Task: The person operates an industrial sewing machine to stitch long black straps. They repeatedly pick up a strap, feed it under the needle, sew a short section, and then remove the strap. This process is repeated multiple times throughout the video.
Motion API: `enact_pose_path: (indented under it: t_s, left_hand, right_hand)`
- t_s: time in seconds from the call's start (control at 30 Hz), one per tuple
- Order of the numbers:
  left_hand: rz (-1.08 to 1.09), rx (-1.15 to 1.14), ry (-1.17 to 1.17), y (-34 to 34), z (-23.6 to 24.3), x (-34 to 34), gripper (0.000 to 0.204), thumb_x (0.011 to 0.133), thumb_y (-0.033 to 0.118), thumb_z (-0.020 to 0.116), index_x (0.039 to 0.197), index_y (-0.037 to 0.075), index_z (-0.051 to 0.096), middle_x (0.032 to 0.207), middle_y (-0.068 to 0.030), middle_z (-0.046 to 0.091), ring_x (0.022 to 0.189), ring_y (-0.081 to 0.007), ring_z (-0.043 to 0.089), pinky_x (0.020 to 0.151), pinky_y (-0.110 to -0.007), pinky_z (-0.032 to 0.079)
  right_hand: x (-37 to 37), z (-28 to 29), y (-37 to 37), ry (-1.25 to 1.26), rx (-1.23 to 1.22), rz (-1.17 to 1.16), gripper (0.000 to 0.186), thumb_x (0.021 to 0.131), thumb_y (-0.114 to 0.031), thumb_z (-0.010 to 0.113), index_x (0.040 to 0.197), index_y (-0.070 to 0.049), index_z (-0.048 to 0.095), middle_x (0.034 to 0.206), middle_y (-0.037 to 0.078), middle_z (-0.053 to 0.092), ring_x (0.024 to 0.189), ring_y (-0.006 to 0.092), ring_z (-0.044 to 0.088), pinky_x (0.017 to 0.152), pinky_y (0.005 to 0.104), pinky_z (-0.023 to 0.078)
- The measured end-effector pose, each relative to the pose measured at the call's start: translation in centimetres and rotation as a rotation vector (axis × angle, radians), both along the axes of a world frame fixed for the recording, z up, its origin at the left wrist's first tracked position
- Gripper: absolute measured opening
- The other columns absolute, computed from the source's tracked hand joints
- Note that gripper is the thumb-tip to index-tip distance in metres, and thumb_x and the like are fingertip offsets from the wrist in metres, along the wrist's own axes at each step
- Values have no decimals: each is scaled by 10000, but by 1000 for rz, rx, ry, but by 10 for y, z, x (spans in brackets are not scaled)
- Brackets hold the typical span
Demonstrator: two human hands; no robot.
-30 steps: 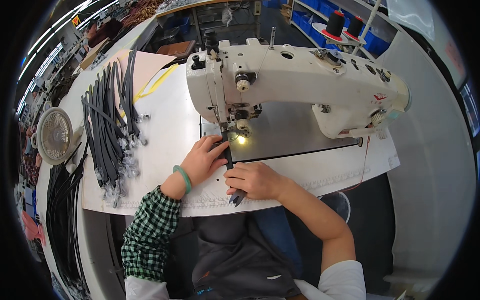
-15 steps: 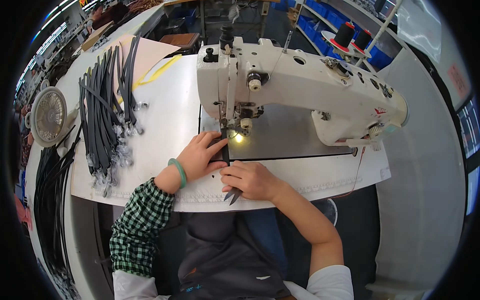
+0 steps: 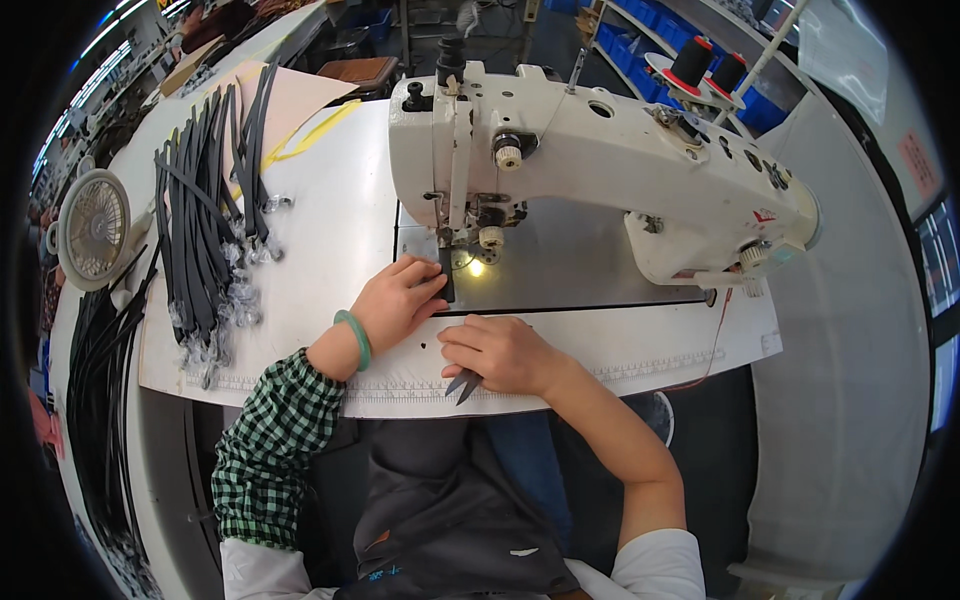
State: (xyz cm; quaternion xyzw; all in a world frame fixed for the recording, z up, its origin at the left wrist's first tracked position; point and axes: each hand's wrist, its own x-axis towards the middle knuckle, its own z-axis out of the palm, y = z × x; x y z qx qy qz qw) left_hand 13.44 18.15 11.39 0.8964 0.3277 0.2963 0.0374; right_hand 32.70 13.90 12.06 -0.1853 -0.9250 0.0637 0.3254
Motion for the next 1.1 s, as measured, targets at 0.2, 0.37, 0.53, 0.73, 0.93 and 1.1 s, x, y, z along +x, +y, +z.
enact_pose_path:
  t_s: [0.2, 0.37, 0.53, 0.73, 0.93, 1.1]
  left_hand:
    - [-35, 6, -52, 4, 1, -3, 158, 677, 35, 626, 833, 12, 642, 883, -60, 604, 858, -201, 568, 726, -295, 489]
    - [-32, -30, -58, 14, 2, -6, 135, 683, 18, 617, 813, 13, 650, 882, -66, 617, 853, -201, 573, 733, -288, 489]
    - [-27, -92, -120, 27, 1, -6, 118, 697, 28, 621, 808, 5, 654, 884, -72, 620, 852, -209, 573, 742, -288, 487]
    - [0, -97, -139, 31, 1, -8, 113, 693, 41, 635, 800, 8, 655, 877, -66, 622, 834, -212, 574, 733, -292, 487]
    - [111, -23, -80, 71, 1, -7, 129, 736, 60, 577, 848, 42, 639, 950, -72, 593, 926, -254, 523, 797, -352, 442]
    - [-46, -121, 79, 90, -1, -7, 142, 754, 85, 555, 865, 44, 635, 1002, -68, 577, 1019, -261, 489, 871, -371, 388]
  right_hand:
    - [8, 15, -6, -112, 31, 10, 213, 701, -221, 653, 726, -47, 532, 690, 25, 530, 580, 165, 527, 496, 286, 436]
    - [17, 26, -19, -129, 44, -49, 210, 697, -224, 651, 715, -59, 521, 649, 16, 493, 549, 156, 513, 476, 276, 418]
    - [27, 21, -25, -151, 12, -65, 242, 652, -217, 689, 787, -50, 578, 756, 25, 581, 551, 160, 525, 479, 278, 415]
    - [31, 19, -29, -103, 22, -108, 215, 669, -206, 677, 782, -58, 568, 732, 19, 573, 551, 161, 527, 480, 279, 414]
    - [28, 20, -33, -95, 32, -129, 198, 674, -204, 671, 752, -69, 549, 700, 6, 549, 542, 147, 518, 477, 268, 415]
    - [37, 26, -39, -67, 71, -170, 232, 673, -221, 675, 811, -59, 582, 736, 29, 591, 572, 166, 548, 492, 266, 427]
